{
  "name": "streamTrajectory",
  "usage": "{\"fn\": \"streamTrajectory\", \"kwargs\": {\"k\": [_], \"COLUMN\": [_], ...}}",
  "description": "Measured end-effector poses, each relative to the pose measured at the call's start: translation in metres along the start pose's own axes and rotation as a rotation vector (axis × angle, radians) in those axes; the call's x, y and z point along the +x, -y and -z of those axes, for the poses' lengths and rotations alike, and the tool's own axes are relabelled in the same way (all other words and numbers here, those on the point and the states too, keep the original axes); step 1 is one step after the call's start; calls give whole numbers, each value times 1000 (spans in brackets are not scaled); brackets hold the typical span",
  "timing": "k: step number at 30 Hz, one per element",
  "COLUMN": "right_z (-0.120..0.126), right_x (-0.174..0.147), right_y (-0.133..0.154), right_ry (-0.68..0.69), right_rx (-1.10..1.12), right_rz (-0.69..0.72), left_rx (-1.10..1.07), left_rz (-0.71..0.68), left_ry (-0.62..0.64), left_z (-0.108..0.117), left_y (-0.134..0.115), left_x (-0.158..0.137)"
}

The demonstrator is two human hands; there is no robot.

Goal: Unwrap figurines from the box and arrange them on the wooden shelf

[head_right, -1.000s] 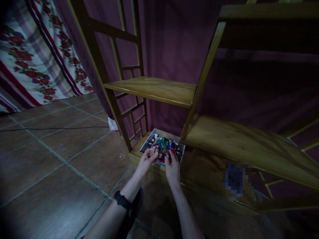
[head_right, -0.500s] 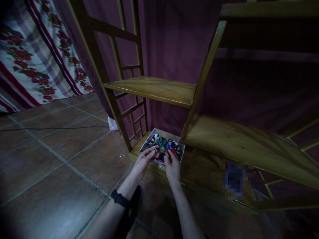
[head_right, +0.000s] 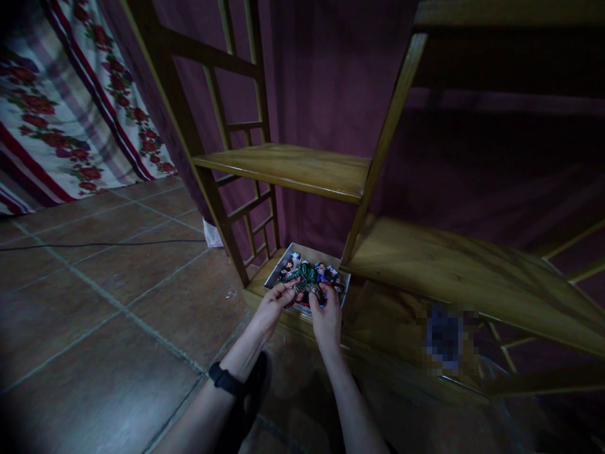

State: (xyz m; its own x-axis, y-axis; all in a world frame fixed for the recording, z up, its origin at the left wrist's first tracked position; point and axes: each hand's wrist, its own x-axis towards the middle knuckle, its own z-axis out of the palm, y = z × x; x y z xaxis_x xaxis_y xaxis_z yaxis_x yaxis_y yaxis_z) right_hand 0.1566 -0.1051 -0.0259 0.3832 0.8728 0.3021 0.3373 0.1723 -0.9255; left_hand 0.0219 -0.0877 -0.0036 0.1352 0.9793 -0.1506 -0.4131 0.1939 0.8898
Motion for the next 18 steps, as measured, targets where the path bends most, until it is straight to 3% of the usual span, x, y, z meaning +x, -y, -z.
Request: {"fn": "streamTrajectory", "kwargs": {"k": [9,18], "right_z": [0,-4], "right_x": [3,3], "right_y": [-10,-8], "right_ry": [4,83], "right_rx": [48,235], "right_rz": [-101,-340], "left_rx": [-5,33], "left_rz": [-30,-52], "left_ry": [36,38], "left_z": [-10,-10], "left_y": [-3,-2], "left_x": [-8,-6]}}
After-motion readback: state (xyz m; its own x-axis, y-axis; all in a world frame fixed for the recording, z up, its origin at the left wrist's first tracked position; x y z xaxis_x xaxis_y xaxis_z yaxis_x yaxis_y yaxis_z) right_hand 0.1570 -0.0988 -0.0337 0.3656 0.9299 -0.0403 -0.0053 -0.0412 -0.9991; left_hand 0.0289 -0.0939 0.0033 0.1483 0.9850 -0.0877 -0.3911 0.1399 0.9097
